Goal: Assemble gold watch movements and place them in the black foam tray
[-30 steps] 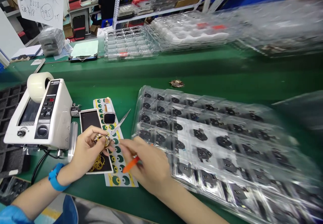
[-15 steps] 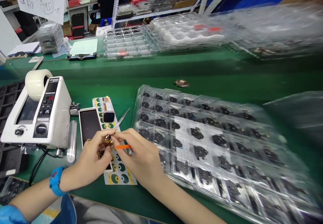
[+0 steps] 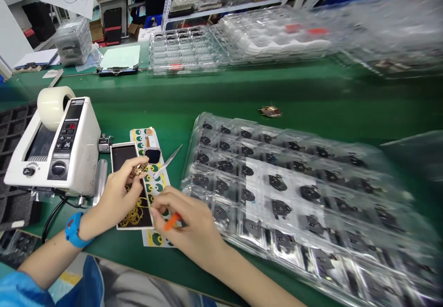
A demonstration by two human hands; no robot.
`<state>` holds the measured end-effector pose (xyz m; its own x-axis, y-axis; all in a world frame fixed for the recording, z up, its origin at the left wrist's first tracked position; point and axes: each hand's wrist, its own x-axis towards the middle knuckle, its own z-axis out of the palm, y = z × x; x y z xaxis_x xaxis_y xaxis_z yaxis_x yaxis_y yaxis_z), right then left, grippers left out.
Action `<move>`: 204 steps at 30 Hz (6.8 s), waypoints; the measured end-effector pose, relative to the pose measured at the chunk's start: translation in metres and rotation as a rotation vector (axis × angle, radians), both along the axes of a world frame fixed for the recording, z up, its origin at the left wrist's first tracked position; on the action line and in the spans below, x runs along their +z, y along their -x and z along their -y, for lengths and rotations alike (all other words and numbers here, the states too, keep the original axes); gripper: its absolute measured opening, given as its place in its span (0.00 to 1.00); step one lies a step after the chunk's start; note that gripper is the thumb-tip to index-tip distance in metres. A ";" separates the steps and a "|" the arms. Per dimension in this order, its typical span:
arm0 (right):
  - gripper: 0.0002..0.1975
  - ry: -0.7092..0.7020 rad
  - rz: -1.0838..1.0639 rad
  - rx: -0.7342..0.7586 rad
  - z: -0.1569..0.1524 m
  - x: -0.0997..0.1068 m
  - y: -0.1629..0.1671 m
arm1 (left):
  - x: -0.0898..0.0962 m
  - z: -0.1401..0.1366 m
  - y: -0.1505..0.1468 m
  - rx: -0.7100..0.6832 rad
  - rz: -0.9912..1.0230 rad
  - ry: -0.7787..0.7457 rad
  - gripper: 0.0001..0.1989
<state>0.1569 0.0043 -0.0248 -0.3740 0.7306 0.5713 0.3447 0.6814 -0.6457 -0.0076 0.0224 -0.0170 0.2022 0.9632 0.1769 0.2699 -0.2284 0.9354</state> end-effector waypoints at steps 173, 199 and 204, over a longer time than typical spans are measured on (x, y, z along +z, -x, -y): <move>0.07 0.051 -0.032 0.035 -0.014 0.024 -0.012 | 0.027 0.006 -0.008 -0.022 0.485 0.607 0.16; 0.21 0.478 -0.320 -0.033 -0.006 0.018 0.002 | -0.001 0.017 -0.015 -0.041 -0.532 -0.416 0.21; 0.12 0.160 -0.185 -0.009 -0.005 0.013 -0.004 | 0.002 0.046 -0.009 0.136 -0.345 -0.378 0.18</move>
<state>0.1609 0.0091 -0.0116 -0.2669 0.8199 0.5064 0.2165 0.5631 -0.7976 0.0015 -0.0232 -0.0152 0.1872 0.8668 0.4622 0.5982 -0.4738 0.6463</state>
